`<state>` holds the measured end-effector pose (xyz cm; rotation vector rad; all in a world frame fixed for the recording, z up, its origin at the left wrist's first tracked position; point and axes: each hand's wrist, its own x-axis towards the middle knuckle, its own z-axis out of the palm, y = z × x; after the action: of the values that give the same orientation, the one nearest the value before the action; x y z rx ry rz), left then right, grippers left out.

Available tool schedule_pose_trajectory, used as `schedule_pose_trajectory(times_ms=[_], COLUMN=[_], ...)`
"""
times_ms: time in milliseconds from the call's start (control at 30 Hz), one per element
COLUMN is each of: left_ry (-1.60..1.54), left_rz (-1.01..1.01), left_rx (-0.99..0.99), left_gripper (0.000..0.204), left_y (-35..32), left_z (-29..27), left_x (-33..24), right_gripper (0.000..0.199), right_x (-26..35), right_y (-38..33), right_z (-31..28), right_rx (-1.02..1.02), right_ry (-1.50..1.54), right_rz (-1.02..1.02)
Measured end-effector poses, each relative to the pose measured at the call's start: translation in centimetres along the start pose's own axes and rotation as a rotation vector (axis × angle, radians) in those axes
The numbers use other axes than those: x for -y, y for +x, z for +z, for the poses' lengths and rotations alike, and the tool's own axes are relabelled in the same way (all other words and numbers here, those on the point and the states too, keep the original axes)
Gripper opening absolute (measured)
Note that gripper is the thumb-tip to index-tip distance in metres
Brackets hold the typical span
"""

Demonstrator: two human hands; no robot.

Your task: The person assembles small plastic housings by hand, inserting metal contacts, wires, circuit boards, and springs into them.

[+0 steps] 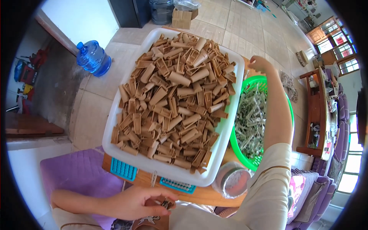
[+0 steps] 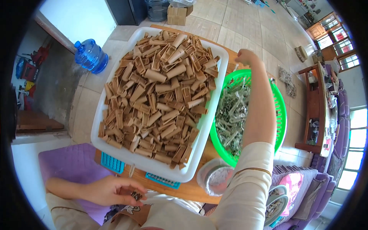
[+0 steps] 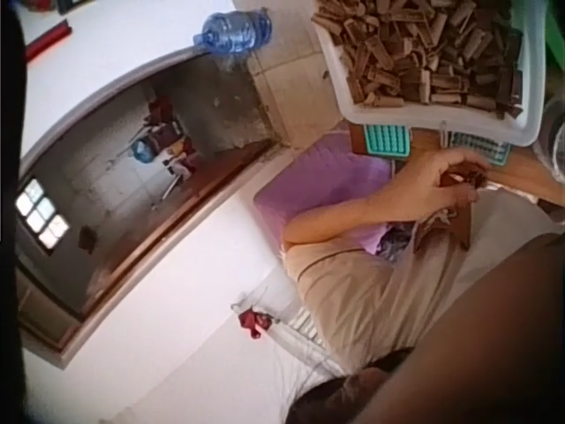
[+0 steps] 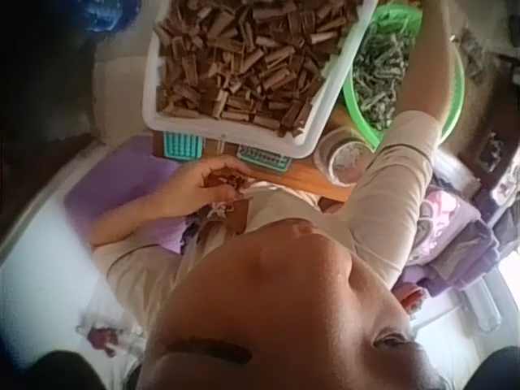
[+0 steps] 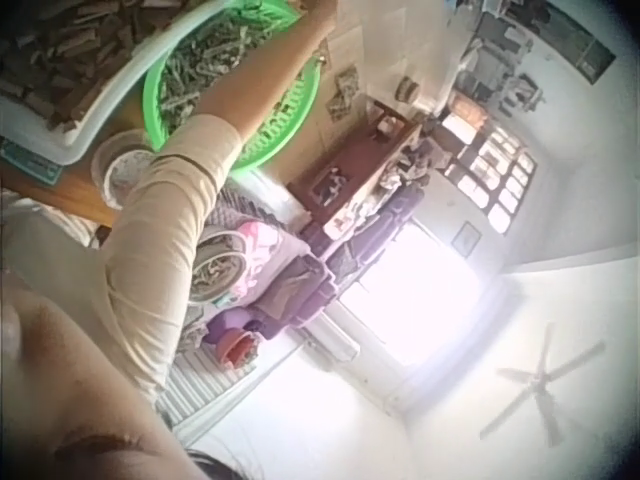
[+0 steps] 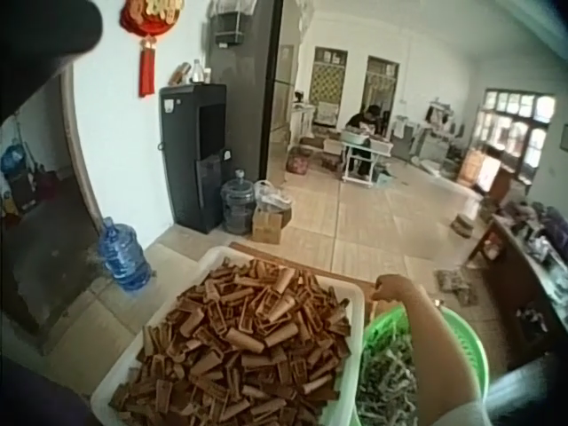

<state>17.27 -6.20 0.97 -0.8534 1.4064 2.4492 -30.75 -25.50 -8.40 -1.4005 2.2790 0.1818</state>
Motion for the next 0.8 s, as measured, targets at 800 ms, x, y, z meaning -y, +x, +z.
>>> schedule_pose_trajectory(times_ms=[800], left_ry=[-0.515], left_rz=[0.042], left_rx=[-0.223], left_gripper=[0.032], left_y=[-1.0], left_z=[2.0], left_x=[-0.4], right_gripper=[0.033], right_x=[-2.7], right_y=[-25.5], right_z=[-1.6], right_rx=[-0.507], right_ry=[-0.077], right_rz=[-0.117])
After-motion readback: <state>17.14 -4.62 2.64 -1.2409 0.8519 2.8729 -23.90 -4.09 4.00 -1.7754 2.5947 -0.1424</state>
